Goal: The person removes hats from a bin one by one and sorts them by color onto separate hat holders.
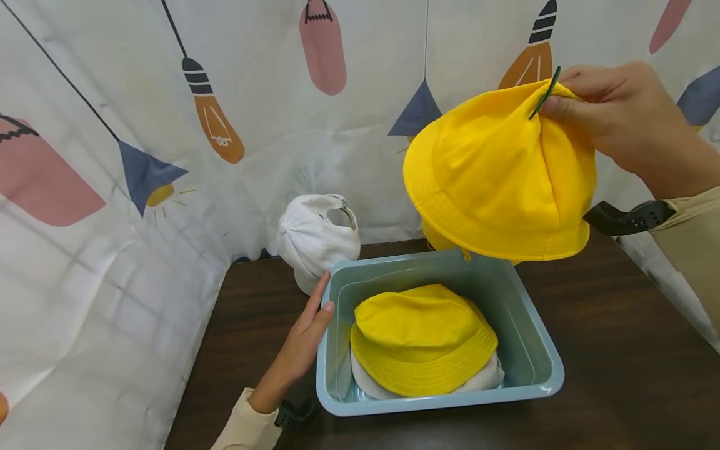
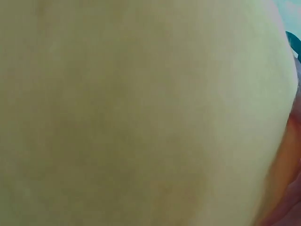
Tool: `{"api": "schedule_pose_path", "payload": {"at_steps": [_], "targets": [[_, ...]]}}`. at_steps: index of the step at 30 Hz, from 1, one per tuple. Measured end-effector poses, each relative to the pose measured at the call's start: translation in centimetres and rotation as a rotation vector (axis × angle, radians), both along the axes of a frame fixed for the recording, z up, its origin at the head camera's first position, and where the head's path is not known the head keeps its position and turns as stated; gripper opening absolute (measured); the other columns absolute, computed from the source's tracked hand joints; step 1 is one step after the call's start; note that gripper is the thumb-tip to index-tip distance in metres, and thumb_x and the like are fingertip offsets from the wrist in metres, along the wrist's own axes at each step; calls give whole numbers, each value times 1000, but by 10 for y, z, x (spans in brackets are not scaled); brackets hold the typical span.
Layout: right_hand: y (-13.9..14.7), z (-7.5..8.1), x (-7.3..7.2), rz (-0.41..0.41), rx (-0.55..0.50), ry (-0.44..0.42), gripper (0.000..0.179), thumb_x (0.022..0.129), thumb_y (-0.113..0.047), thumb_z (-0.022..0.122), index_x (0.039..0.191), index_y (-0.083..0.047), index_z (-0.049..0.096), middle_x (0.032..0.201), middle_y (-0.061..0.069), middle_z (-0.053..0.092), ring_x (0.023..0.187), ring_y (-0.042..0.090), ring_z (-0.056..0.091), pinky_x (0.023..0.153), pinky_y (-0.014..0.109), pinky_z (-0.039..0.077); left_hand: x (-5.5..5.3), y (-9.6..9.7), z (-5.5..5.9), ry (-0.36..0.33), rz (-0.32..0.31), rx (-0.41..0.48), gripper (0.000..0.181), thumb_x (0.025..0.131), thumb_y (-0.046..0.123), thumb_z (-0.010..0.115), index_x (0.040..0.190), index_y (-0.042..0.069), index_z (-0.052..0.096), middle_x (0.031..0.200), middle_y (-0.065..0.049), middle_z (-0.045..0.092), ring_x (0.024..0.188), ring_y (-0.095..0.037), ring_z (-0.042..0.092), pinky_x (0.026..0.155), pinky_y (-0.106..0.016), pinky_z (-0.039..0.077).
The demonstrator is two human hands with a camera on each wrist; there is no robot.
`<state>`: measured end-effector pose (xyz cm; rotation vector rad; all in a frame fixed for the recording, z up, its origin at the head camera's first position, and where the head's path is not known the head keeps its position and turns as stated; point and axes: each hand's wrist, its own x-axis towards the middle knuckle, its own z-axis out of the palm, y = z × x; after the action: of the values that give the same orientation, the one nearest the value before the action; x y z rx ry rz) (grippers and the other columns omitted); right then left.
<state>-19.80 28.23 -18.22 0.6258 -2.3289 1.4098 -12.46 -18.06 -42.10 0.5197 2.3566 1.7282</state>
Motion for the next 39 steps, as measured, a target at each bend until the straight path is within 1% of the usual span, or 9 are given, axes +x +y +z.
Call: {"api": "schedule_pose_path", "payload": {"at_steps": [2,9,15,19,22,26,31,36,39], "targets": [[2,0,-4,-3,0,16,30,99,-1,61,128,6,67,113,12,60,87,19,64,76,16,59,0,0,0,-1,3,1,57,113,35,32,165,35,9,173,-2,11,154,-39,25,116,-69,27],[13,-8,-19,-37,-5,15,30,99,-1,62,128,5,68,115,5,58,89,14,63,78,11,56,0,2,0,0,11,6,57,113,35,32,165,35,9,173,-2,11,154,-40,26,115,-69,29],[26,-16,-27,-93,10,15,28,100,-4,62,126,2,70,114,-1,58,89,10,61,76,7,54,2,3,0,3,-9,30,57,113,34,32,165,35,8,173,-1,10,156,-35,20,119,-67,23],[31,-23,-36,-99,3,16,30,99,-5,63,127,3,70,116,-1,60,92,11,62,77,8,54,2,2,0,7,-8,32,57,113,34,31,165,34,8,173,0,10,156,-34,19,120,-66,22],[34,-29,-41,-92,1,-9,30,99,-6,64,128,1,70,118,-2,60,94,11,62,76,8,54,2,1,1,7,-5,31,57,113,34,31,165,33,8,173,0,10,156,-35,20,119,-66,23],[34,-36,-42,-102,26,-47,31,100,-9,64,130,-3,70,119,-4,59,96,11,61,77,7,54,3,0,2,4,2,29,57,113,34,31,165,34,8,173,0,11,156,-35,21,119,-67,24],[30,-42,-45,-106,29,-85,30,101,-12,63,130,-5,70,118,-6,59,94,10,60,75,7,54,5,-1,1,-2,1,28,56,113,34,31,165,35,8,173,1,10,156,-33,19,120,-66,22],[26,-49,-54,-89,47,-71,28,101,-11,63,127,-5,72,114,-5,59,91,10,61,73,7,54,5,-1,1,2,-5,35,56,113,34,31,165,35,8,173,1,9,157,-33,18,120,-66,21],[24,-56,-59,-95,63,-64,28,100,-12,64,127,-5,72,113,-8,60,92,9,60,73,6,54,6,0,1,4,-3,37,56,113,34,31,165,35,8,173,1,9,157,-34,19,120,-66,22]]}}
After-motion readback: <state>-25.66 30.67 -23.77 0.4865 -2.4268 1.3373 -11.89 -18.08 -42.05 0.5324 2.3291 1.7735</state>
